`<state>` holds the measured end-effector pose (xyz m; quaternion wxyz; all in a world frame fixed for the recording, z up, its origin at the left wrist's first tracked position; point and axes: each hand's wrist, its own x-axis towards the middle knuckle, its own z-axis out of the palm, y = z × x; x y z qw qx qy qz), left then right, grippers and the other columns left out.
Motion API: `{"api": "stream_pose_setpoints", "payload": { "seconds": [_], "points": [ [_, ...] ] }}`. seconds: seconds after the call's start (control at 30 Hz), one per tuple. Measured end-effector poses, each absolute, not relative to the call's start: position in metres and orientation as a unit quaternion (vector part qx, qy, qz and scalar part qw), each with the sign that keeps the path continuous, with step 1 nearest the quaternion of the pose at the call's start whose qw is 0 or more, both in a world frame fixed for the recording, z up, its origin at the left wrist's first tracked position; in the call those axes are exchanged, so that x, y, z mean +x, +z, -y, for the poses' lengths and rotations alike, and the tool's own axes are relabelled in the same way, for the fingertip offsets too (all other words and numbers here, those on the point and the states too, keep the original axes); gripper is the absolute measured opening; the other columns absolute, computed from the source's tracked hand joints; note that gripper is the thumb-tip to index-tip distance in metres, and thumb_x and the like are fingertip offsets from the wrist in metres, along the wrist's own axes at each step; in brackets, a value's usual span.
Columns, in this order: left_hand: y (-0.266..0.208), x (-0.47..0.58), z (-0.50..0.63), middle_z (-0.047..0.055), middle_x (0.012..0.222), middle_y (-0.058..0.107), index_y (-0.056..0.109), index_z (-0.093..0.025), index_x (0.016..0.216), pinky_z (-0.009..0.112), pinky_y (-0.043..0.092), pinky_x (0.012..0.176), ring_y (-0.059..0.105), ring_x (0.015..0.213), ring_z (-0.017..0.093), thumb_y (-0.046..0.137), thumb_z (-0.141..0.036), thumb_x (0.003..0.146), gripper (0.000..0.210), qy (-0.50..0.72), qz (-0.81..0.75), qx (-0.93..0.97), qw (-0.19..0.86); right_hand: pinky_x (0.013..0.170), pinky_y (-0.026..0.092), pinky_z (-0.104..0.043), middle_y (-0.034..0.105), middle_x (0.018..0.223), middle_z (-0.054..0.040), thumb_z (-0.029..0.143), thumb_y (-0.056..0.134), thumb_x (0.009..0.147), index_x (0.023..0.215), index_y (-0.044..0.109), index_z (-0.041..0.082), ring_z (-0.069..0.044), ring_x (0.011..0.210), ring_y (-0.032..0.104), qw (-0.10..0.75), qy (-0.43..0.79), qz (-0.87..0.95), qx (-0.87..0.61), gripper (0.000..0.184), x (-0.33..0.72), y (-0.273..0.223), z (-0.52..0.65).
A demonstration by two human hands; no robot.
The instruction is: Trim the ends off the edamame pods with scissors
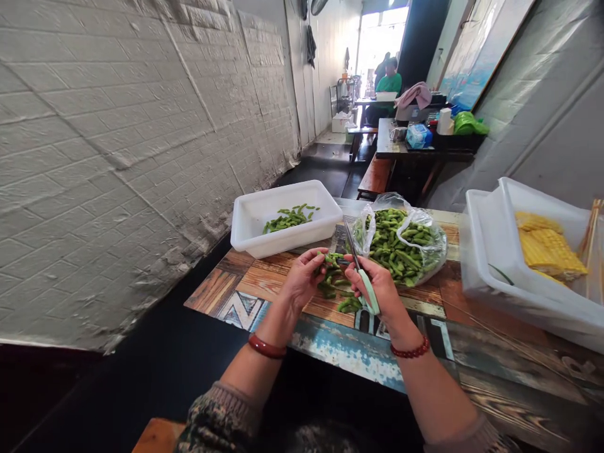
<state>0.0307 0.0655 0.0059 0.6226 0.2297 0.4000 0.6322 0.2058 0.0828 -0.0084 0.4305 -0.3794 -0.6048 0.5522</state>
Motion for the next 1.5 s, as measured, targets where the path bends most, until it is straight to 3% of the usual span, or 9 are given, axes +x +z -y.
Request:
{"api": "stream_pose_setpoints", "payload": {
  "seconds": [0.13,0.33,0.6,0.83,1.03,1.23,1.4,1.5],
  "points": [
    [0.01,0.035,-0.065,0.0,0.07,0.068,0.071,-0.012,0.08,0.012,0.046,0.052,0.055,0.055,0.004,0.089,-0.023,0.058,0.031,0.65,-0.373,0.22,0.624,0.051,0.051,-0.022,0.063,0.083,-0.0017,0.048,0.064,0.083,0.117,0.065,0.017,-0.011,0.06,0.056,0.417,0.487,0.668,-0.377,0.046,0.207,-0.006,-0.082],
    [0.02,0.04,-0.056,0.0,0.067,0.068,0.069,-0.014,0.08,0.011,0.044,0.051,0.054,0.054,0.004,0.09,-0.023,0.058,0.031,0.686,-0.364,0.197,0.598,0.074,0.054,-0.031,0.066,0.097,-0.0068,0.037,0.068,0.081,0.12,0.063,0.018,-0.018,0.081,0.063,0.402,0.387,0.752,-0.35,0.043,0.203,-0.006,-0.078],
    [0.023,0.049,-0.05,0.0,0.065,0.068,0.067,-0.013,0.074,0.011,0.037,0.045,0.052,0.051,0.003,0.09,-0.023,0.055,0.032,0.687,-0.379,0.21,0.583,0.083,0.053,-0.036,0.063,0.104,-0.0093,0.035,0.067,0.082,0.12,0.059,0.016,-0.023,0.094,0.063,0.385,0.366,0.777,-0.337,0.044,0.199,-0.01,-0.075],
    [0.022,0.051,-0.047,-0.001,0.067,0.067,0.067,-0.014,0.07,0.013,0.04,0.048,0.06,0.057,0.006,0.092,-0.027,0.05,0.035,0.696,-0.394,0.206,0.563,0.08,0.052,-0.034,0.066,0.1,-0.0087,0.038,0.061,0.087,0.12,0.06,0.015,-0.02,0.087,0.062,0.365,0.383,0.782,-0.329,0.04,0.198,-0.009,-0.074],
    [0.013,0.044,-0.053,-0.003,0.064,0.063,0.068,-0.015,0.073,0.014,0.034,0.046,0.052,0.052,0.004,0.089,-0.027,0.055,0.03,0.691,-0.408,0.233,0.549,0.063,0.052,-0.026,0.063,0.076,-0.0026,0.041,0.061,0.087,0.095,0.067,0.017,-0.016,0.07,0.06,0.359,0.4,0.769,-0.345,0.026,0.196,-0.015,-0.076],
    [0.009,0.032,-0.071,-0.001,0.069,0.063,0.068,-0.014,0.079,0.015,0.041,0.05,0.053,0.056,0.006,0.083,-0.027,0.065,0.024,0.632,-0.403,0.267,0.606,0.043,0.047,-0.022,0.062,0.082,-0.0016,0.051,0.062,0.084,0.116,0.065,0.017,-0.01,0.052,0.052,0.392,0.488,0.672,-0.395,0.047,0.198,-0.018,-0.082],
    [0.011,0.023,-0.093,0.003,0.079,0.066,0.061,-0.016,0.079,0.017,0.04,0.044,0.059,0.059,0.01,0.071,-0.03,0.076,0.017,0.56,-0.364,0.319,0.672,0.043,0.047,-0.021,0.058,0.079,-0.0004,0.054,0.061,0.084,0.117,0.064,0.017,-0.01,0.053,0.051,0.399,0.519,0.638,-0.406,0.05,0.201,-0.01,-0.084],
    [0.008,0.016,-0.108,0.006,0.084,0.069,0.06,-0.017,0.084,0.019,0.046,0.048,0.064,0.064,0.014,0.065,-0.027,0.079,0.013,0.528,-0.335,0.308,0.717,0.045,0.047,-0.021,0.059,0.078,-0.0005,0.052,0.062,0.085,0.115,0.065,0.017,-0.01,0.054,0.052,0.409,0.496,0.646,-0.411,0.047,0.203,-0.008,-0.086]
  ]
}}
